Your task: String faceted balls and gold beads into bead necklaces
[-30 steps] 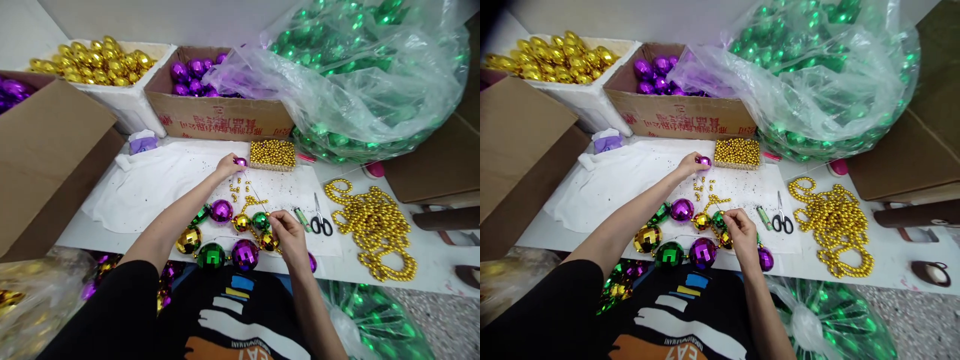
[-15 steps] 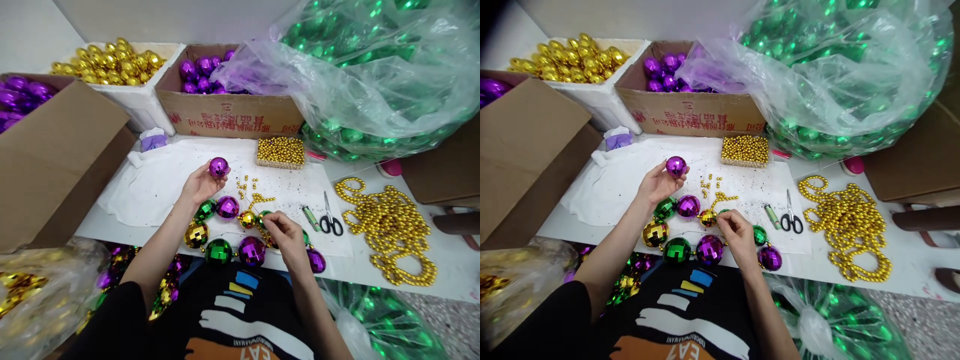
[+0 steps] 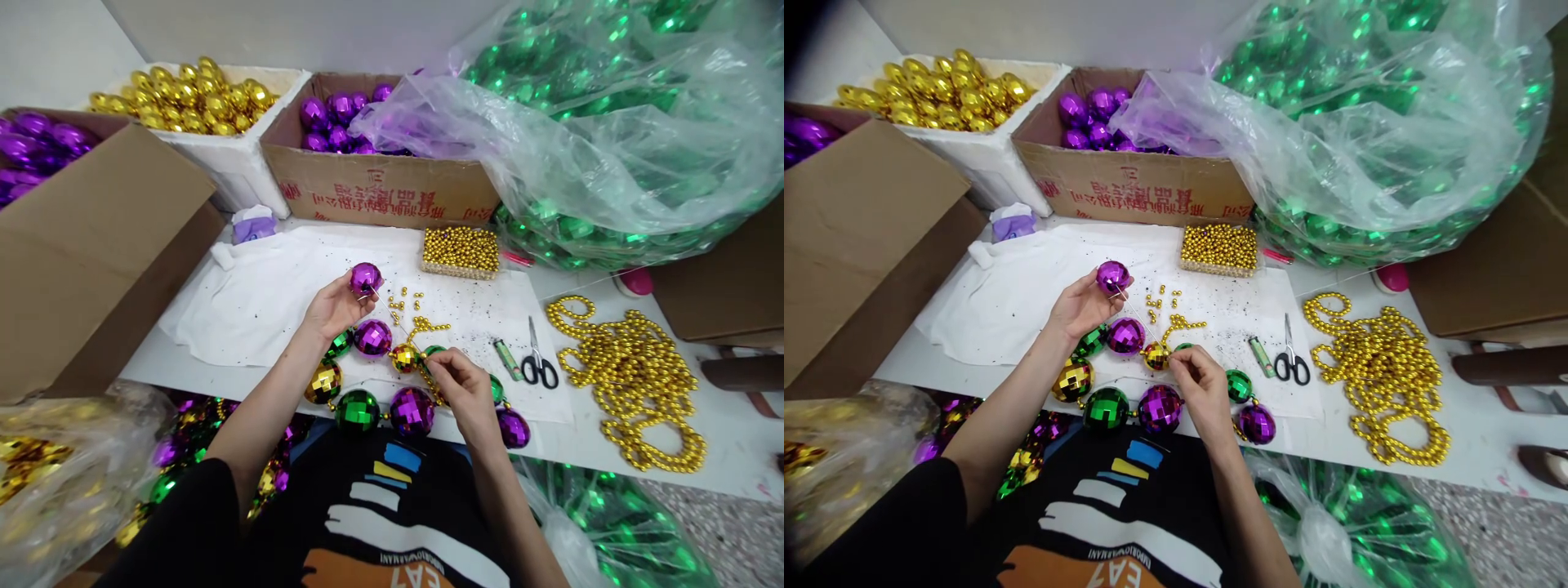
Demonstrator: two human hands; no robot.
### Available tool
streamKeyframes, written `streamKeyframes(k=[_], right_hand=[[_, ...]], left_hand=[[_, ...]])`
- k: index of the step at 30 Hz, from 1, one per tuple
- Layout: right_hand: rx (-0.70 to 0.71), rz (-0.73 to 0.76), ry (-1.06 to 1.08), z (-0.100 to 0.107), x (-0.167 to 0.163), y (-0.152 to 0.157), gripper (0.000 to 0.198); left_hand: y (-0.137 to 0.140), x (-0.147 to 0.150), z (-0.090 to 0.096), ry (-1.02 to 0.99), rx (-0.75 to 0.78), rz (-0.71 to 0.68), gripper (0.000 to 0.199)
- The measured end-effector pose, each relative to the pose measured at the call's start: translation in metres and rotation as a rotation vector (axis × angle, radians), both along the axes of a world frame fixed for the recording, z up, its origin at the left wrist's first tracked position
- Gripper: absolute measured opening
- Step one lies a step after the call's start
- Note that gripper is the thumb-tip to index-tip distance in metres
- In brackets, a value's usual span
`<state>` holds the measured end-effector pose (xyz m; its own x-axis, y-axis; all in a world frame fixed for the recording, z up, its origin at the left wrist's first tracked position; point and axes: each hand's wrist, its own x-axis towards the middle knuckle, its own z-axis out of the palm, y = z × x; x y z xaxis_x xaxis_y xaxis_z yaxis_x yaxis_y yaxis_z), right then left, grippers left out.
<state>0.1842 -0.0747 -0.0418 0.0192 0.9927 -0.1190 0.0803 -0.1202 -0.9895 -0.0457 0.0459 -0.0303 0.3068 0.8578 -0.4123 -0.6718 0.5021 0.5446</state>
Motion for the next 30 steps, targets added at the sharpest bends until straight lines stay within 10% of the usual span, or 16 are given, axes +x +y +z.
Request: streamKeyframes(k=[30], right_hand=[[0.05,-0.028,-0.07,0.008,-0.013,-0.003,0.018]], left_hand=[[-0.01,-0.002,-0.017,-0.033,0.113,-0.02,0.022]])
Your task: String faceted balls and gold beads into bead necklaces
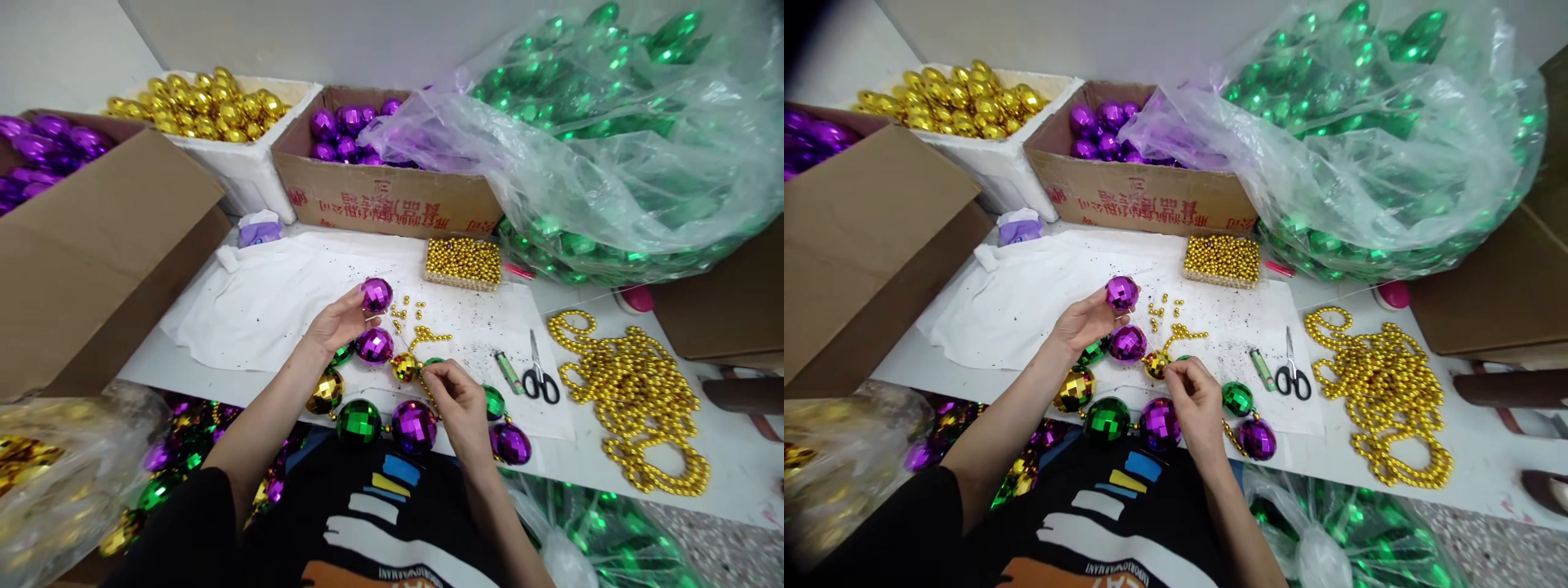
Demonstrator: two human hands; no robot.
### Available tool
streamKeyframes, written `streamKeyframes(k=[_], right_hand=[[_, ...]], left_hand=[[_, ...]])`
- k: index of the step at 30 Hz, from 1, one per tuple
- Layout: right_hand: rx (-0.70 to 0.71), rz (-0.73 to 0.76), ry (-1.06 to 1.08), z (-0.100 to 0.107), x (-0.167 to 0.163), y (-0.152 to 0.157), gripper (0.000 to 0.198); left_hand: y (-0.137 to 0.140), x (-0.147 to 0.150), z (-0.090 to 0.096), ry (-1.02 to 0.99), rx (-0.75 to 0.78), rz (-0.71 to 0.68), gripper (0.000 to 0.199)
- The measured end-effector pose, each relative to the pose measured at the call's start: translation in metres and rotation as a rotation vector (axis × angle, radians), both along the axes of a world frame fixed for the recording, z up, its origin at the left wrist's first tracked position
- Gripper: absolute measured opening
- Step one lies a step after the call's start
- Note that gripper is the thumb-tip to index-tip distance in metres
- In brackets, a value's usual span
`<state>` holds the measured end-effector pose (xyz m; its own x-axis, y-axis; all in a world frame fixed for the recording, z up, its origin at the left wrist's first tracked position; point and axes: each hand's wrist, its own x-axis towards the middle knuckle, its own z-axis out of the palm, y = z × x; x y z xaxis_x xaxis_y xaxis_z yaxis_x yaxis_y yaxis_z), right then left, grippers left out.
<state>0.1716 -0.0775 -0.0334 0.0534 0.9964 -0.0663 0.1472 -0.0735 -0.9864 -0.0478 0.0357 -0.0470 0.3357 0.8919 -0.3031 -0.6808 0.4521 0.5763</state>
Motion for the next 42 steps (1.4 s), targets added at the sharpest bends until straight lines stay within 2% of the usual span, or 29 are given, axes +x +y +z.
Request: streamKeyframes(k=[12,24,29,33,37,40,42], right_hand=[[0.061,-0.033,-0.051,-0.003,-0.009,0.0,0.02],[0.078,-0.042,-0.086,-0.007,-0.014,0.003,0.02],[0.026,-0.008,-0.054,-0.013,-0.014,0.008,0.018],[0.03,0.076,-0.025,-0.013,-0.015,0.011,0.035],[0.06,0.163,-0.048,-0.011,-0.016,0.014,0.027],[0.068,0.128,-0.125,-0.011,-0.017,0.015,0.015],[0.083,0.081,-0.175,-0.011,-0.017,0.014,0.017]], left_hand=[[-0.007,0.008,0.006,-0.036,0.039,-0.085,0.043],[-0.003,0.007,-0.007,0.03,0.006,-0.044,0.024],[-0.003,0.007,-0.003,0.052,0.068,-0.065,0.023],[-0.004,0.007,0.002,0.038,0.048,-0.062,0.023],[-0.005,0.01,0.01,0.052,0.049,-0.01,0.022],[-0.006,0.012,0.019,0.068,0.071,0.009,0.02],[-0.006,0.013,0.023,0.068,0.062,0.038,0.018]])
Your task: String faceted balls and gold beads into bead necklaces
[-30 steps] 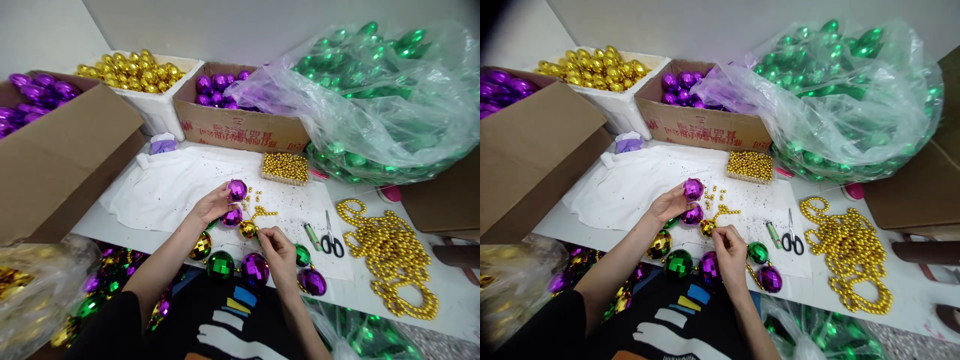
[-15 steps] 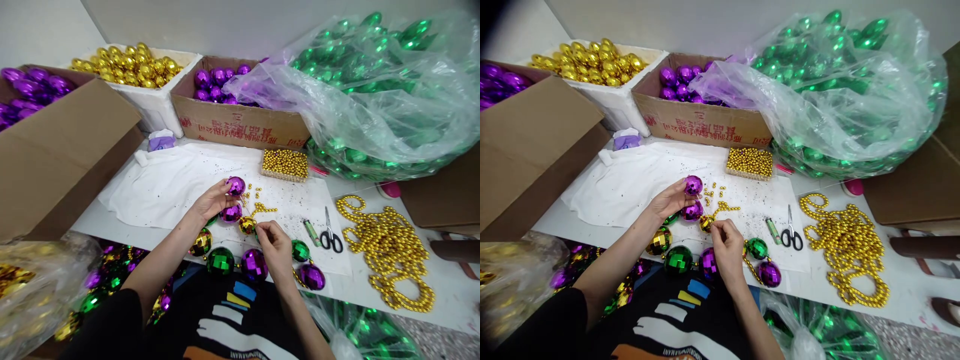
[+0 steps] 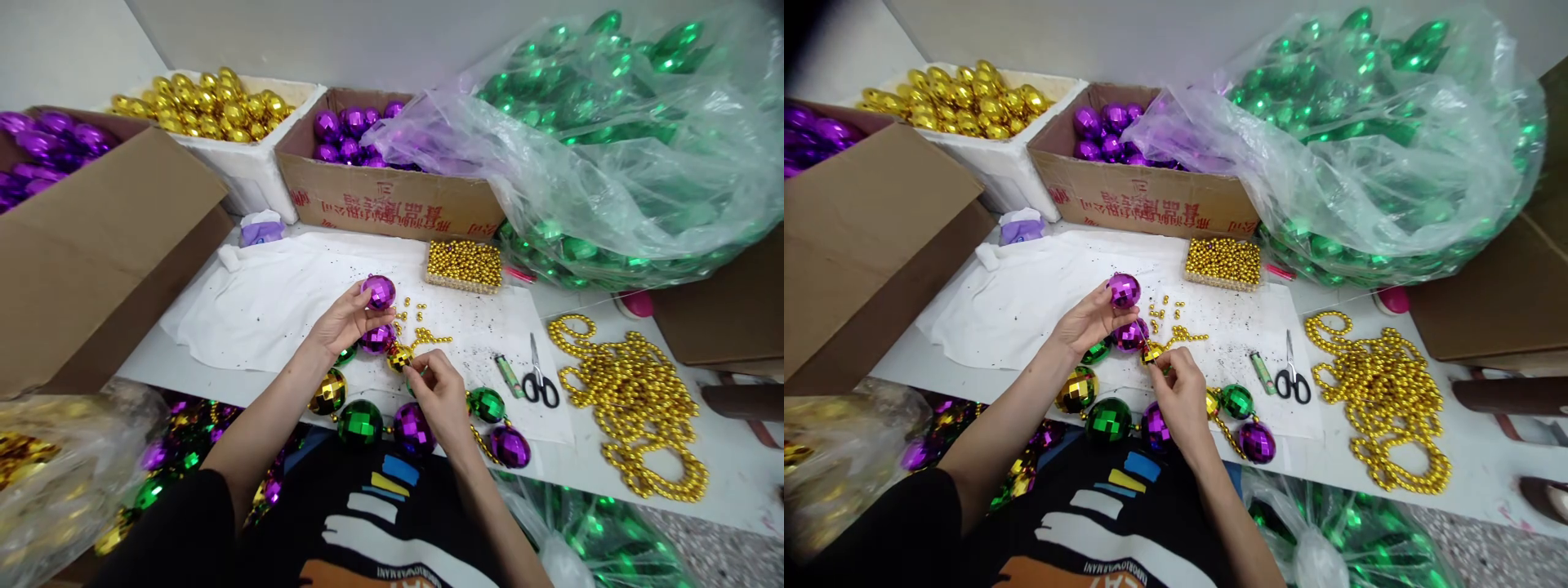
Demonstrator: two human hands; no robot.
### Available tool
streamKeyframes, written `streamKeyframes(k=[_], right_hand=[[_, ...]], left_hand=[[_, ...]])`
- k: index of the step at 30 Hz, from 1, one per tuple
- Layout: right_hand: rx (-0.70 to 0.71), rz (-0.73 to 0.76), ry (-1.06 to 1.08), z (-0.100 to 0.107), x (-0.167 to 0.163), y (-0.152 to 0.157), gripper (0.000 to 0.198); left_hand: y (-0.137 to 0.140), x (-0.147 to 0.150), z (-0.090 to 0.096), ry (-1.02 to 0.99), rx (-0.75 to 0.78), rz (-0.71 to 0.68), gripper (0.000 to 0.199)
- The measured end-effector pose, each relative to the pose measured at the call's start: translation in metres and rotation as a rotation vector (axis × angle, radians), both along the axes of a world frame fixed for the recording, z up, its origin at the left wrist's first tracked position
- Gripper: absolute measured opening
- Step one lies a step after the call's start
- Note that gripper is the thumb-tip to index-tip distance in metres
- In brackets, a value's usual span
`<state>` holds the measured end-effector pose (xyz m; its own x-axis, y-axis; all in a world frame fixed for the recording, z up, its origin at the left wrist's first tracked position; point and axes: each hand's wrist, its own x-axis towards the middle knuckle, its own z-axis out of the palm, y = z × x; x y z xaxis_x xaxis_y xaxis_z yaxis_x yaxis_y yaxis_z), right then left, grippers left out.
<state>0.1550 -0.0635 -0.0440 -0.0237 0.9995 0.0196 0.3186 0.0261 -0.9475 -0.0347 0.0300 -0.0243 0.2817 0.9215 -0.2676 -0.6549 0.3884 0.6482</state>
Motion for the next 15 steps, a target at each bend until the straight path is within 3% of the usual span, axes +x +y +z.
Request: streamKeyframes(k=[5,9,15], right_hand=[[0.151,-0.194,0.05,0.007,-0.002,-0.003,0.015],[0.403,-0.338,0.066,0.022,-0.005,0.003,0.01],[0.548,-0.297,0.096,0.044,-0.008,0.008,0.015]], left_hand=[[0.0,0.003,0.001,-0.06,-0.105,0.132,0.02],[-0.003,0.011,-0.001,-0.083,-0.232,0.076,0.024],[-0.003,0.02,-0.001,-0.088,-0.331,0.053,0.027]])
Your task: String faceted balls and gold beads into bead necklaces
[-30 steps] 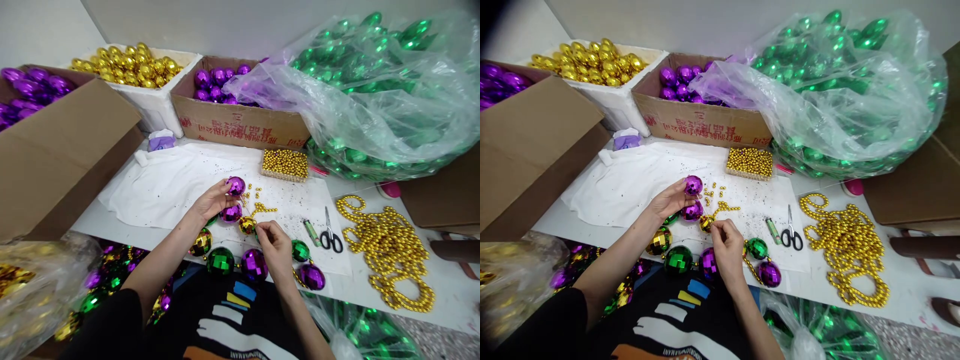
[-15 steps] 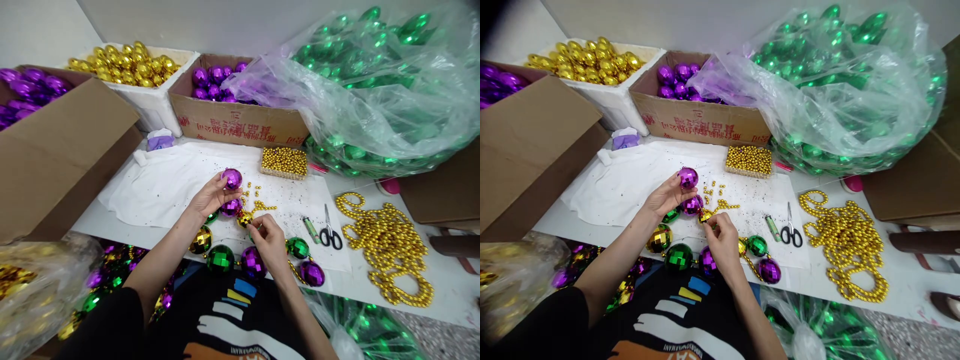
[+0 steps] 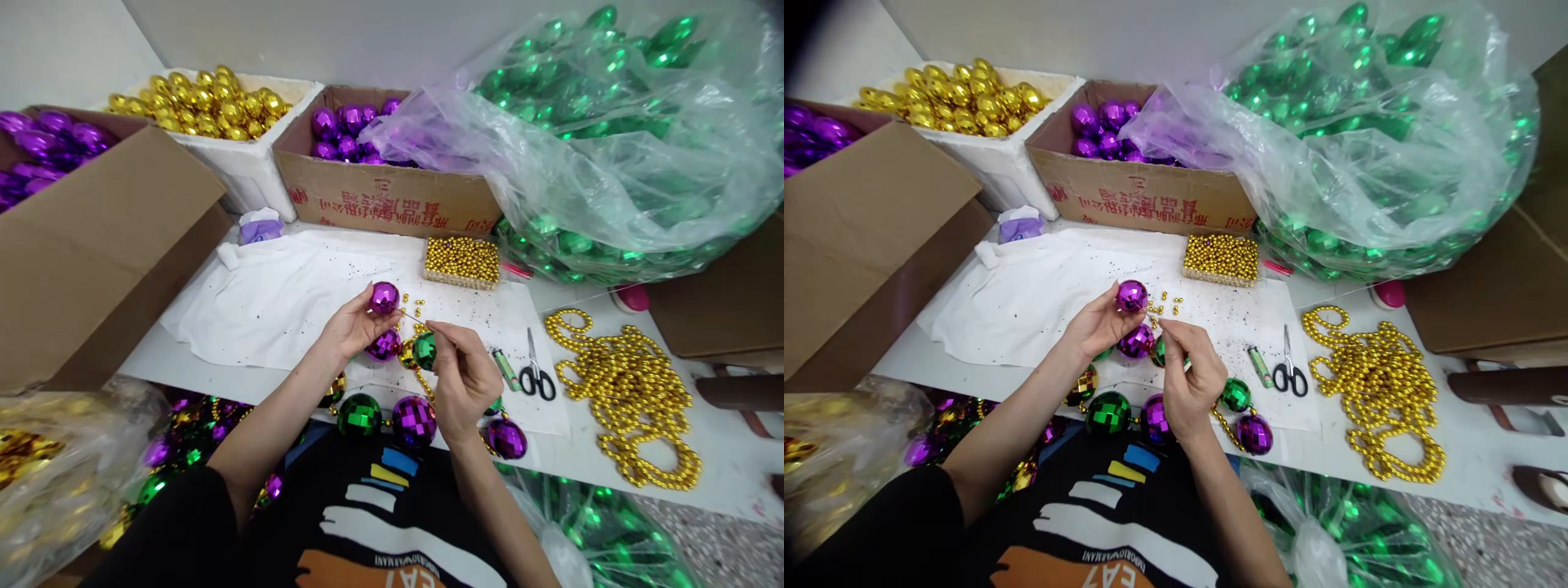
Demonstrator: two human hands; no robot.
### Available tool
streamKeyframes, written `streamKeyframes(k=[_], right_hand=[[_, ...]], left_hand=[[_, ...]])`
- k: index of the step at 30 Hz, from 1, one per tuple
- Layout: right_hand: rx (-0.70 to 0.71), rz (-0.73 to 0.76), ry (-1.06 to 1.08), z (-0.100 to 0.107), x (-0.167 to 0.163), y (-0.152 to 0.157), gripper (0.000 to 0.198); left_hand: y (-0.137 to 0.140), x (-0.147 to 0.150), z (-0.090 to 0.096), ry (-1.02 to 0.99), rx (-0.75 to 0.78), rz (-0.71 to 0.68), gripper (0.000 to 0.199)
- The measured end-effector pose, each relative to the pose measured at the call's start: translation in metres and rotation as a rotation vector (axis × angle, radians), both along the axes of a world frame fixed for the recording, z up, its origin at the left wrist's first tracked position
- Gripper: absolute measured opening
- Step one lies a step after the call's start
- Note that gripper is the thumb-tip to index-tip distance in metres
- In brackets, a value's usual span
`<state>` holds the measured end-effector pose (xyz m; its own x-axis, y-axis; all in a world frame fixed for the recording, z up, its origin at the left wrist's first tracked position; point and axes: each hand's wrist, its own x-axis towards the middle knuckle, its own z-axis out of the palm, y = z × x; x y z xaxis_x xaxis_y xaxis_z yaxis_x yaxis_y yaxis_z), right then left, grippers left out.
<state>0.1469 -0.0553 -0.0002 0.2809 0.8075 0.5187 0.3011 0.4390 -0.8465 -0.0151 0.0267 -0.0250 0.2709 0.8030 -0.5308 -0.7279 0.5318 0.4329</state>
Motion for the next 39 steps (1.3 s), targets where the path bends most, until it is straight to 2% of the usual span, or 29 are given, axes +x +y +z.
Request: streamKeyframes(k=[6,11,18,27,34,36,39], right_hand=[[0.198,-0.032,-0.296,0.011,-0.002,-0.008,0.027],[0.294,-0.015,-0.475,0.02,-0.007,0.002,0.032],[0.414,-0.048,-0.505,0.02,-0.016,0.018,0.024],[0.407,-0.047,-0.587,0.009,-0.022,0.025,0.026],[0.394,-0.036,-0.594,-0.012,-0.028,0.035,0.022],[0.319,0.002,-0.559,-0.018,-0.027,0.035,0.019],[0.065,0.053,-0.366,-0.02,-0.018,0.033,0.015]], left_hand=[[0.003,-0.004,-0.001,0.009,-0.051,0.034,0.033],[0.003,-0.005,0.001,-0.03,-0.095,-0.019,0.037],[0.002,-0.007,0.004,-0.056,-0.122,0.006,0.041],[0.002,-0.008,0.002,-0.094,-0.11,0.016,0.035],[-0.002,-0.004,0.008,-0.043,-0.046,0.004,0.035],[-0.002,-0.004,0.008,-0.024,0.015,-0.033,0.034],[0.001,-0.005,0.012,0.065,0.17,-0.066,0.031]])
